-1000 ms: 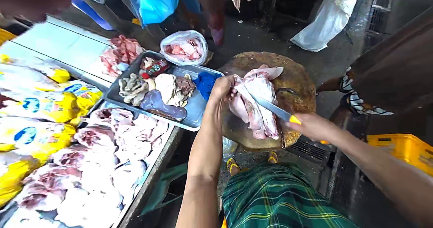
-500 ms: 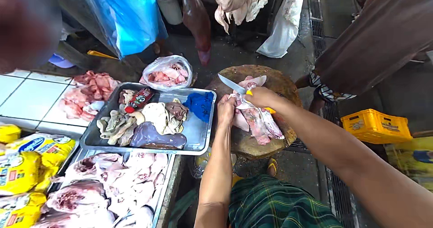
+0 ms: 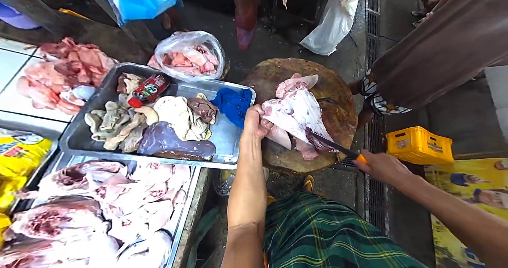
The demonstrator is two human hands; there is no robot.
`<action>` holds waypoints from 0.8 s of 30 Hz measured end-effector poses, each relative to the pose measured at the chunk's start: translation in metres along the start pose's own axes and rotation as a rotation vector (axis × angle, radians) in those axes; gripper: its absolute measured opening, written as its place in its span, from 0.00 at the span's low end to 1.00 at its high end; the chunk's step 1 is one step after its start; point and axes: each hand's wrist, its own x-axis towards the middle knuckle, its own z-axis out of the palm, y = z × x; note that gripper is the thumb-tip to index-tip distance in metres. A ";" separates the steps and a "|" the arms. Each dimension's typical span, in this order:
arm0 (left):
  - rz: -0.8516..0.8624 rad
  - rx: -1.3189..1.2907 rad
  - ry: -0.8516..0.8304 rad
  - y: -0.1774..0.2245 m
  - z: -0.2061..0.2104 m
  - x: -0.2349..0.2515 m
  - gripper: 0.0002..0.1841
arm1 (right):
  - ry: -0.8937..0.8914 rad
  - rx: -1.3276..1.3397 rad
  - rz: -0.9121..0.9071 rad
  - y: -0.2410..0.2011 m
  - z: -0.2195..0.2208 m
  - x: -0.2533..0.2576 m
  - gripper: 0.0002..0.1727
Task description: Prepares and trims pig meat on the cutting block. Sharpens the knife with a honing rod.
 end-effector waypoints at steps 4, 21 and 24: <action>0.099 0.619 0.140 0.002 0.015 -0.017 0.17 | 0.197 0.242 -0.006 -0.011 -0.017 -0.008 0.35; 0.390 0.359 0.202 -0.007 0.045 -0.036 0.13 | 0.018 -0.006 -0.242 -0.141 -0.109 0.099 0.24; 0.365 0.228 0.203 -0.010 0.014 -0.047 0.18 | 0.095 -0.102 -0.248 -0.076 -0.076 0.070 0.23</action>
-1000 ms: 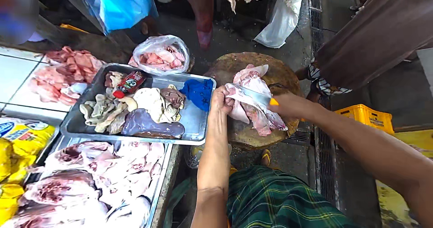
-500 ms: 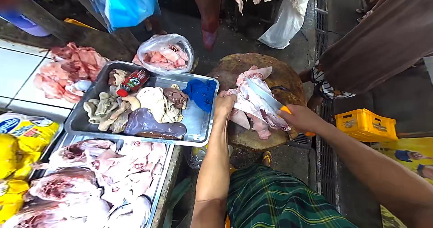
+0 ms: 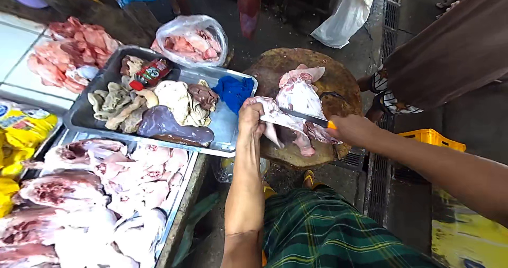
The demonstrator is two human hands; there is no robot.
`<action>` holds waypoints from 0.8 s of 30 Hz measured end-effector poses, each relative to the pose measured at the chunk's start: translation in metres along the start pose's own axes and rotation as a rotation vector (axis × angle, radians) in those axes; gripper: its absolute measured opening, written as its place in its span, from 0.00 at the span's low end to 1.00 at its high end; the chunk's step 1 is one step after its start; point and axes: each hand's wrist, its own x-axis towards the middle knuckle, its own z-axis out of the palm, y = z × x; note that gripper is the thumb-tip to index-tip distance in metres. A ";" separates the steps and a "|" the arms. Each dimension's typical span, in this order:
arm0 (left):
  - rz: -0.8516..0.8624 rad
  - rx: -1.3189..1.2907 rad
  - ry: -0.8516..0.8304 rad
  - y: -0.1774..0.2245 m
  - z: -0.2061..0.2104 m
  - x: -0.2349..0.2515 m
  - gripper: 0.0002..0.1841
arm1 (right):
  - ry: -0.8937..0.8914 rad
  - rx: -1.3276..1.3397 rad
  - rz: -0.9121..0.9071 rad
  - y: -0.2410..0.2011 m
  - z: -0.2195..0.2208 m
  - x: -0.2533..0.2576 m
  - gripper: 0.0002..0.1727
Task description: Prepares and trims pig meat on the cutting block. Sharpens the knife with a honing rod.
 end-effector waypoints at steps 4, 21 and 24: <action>-0.048 -0.078 0.069 -0.020 -0.020 -0.021 0.17 | -0.146 0.000 0.003 0.052 0.011 -0.032 0.28; 0.182 0.637 0.206 -0.019 0.077 -0.095 0.15 | -0.143 0.012 -0.304 -0.009 -0.019 0.048 0.27; 0.199 0.625 0.163 -0.017 0.075 -0.095 0.15 | -0.055 -0.068 -0.356 -0.015 -0.015 0.055 0.26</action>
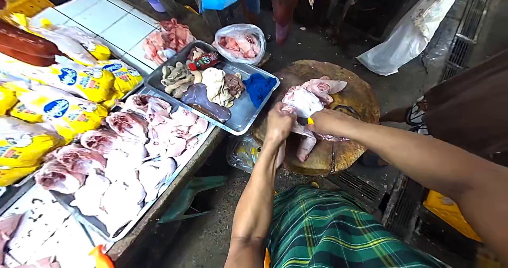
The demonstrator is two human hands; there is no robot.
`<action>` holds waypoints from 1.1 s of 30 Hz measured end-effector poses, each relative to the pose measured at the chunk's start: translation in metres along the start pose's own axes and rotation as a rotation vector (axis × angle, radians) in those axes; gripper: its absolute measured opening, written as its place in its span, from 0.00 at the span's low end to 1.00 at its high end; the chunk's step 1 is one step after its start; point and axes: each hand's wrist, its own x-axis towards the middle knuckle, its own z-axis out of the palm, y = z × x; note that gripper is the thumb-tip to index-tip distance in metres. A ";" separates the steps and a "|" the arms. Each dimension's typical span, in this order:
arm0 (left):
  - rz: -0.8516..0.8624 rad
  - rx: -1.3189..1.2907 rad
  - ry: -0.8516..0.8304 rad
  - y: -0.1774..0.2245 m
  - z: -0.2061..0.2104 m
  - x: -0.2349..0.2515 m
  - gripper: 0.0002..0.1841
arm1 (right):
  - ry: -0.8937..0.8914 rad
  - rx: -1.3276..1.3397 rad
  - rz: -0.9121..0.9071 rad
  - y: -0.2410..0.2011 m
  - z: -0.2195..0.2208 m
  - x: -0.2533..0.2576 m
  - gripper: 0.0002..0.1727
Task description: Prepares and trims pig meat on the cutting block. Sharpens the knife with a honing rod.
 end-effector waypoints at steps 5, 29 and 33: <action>-0.124 -0.460 0.240 -0.065 -0.071 -0.043 0.12 | -0.003 -0.173 0.066 0.070 0.031 -0.065 0.24; -0.192 -0.336 0.559 -0.094 0.007 -0.141 0.15 | 0.072 -0.315 -0.326 0.034 0.014 -0.002 0.27; -0.237 -0.277 0.463 -0.108 0.010 -0.155 0.16 | 0.017 -0.374 -0.264 0.035 0.013 -0.013 0.26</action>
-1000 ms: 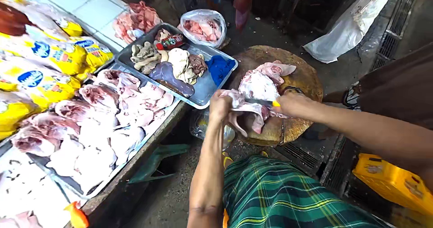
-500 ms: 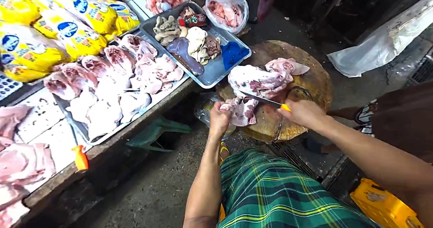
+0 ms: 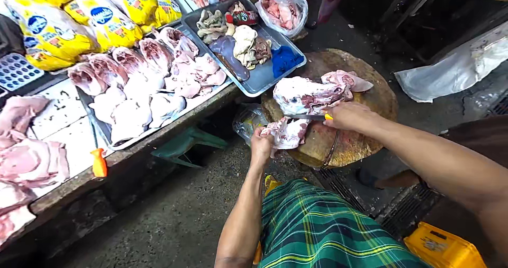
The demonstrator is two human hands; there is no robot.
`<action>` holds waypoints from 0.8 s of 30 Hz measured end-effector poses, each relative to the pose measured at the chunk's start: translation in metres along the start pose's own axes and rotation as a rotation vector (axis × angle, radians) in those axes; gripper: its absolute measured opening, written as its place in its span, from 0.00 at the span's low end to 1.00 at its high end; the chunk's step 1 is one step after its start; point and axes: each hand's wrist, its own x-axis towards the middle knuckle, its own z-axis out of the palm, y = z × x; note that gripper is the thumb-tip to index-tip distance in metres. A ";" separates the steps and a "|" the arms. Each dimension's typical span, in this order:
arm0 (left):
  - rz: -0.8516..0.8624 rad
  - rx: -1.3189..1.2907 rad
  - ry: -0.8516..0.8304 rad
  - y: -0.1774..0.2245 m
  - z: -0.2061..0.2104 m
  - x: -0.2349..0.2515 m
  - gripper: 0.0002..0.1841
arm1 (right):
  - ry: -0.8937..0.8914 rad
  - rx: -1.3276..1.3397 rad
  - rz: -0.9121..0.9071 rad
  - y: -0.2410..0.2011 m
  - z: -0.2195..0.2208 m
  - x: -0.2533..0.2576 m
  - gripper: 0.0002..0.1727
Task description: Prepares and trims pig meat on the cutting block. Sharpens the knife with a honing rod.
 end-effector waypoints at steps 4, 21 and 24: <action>0.129 0.079 -0.162 0.022 0.008 -0.024 0.15 | -0.144 0.004 0.055 -0.018 0.012 0.033 0.27; 0.015 -0.017 0.276 -0.013 -0.014 -0.071 0.17 | 0.152 0.005 -0.069 0.039 0.066 -0.003 0.25; 0.157 -0.019 0.455 -0.006 -0.051 -0.097 0.14 | -0.066 0.045 -0.043 0.122 0.102 -0.021 0.30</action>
